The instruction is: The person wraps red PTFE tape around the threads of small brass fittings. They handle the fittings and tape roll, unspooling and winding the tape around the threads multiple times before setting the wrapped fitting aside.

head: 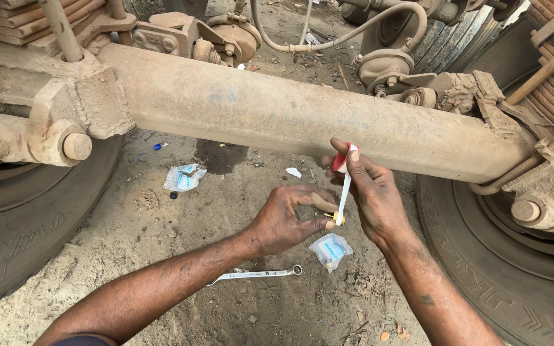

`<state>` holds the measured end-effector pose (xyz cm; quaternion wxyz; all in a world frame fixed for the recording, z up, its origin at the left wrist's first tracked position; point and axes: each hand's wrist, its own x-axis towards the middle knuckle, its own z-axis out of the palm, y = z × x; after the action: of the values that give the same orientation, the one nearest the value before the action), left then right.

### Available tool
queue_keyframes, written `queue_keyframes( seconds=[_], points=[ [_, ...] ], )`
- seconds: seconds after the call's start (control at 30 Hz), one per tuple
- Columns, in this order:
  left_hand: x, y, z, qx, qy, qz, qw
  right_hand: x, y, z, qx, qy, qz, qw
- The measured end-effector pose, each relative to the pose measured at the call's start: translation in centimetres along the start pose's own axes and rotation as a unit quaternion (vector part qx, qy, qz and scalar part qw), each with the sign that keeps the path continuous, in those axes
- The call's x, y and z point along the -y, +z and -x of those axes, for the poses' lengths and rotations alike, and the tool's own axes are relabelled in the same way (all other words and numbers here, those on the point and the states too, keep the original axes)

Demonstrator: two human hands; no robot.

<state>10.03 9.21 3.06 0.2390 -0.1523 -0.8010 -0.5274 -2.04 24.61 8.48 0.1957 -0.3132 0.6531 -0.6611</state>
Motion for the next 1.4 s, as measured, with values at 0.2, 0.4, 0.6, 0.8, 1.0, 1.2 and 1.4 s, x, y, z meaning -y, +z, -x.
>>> queue_keyframes(
  seconds=[0.2, 0.4, 0.6, 0.8, 1.0, 1.2, 1.4],
  points=[
    [-0.1, 0.0, -0.3, -0.032, 0.02, 0.048, 0.998, -2.7, -2.8, -0.3, 0.149, -0.024, 0.025, 0.988],
    [-0.7, -0.6, -0.6, -0.046, 0.024, 0.036, 0.998, -5.2, -2.7, 0.3, 0.049, 0.058, 0.245, 0.967],
    [-0.8, -0.6, -1.4, -0.082, 0.044, 0.01, 0.996, -5.3, -2.9, 1.1, -0.005, 0.106, 0.404, 0.908],
    [-0.1, -0.8, -1.4, -0.117, 0.056, -0.003, 0.992, -5.9, -2.4, 1.5, 0.031, 0.024, 0.352, 0.935],
    [0.5, -2.7, -2.1, -0.184, 0.034, -0.071, 0.98, -4.7, -0.9, 3.0, 0.136, -0.038, 0.354, 0.925],
    [0.9, -3.7, -2.1, -0.2, 0.018, -0.042, 0.979, -1.8, 1.2, 4.7, 0.118, -0.057, 0.395, 0.909],
    [2.5, -3.3, -2.2, -0.168, -0.033, -0.053, 0.984, 0.4, 2.2, 5.2, 0.035, -0.192, 0.533, 0.823]
  ],
)
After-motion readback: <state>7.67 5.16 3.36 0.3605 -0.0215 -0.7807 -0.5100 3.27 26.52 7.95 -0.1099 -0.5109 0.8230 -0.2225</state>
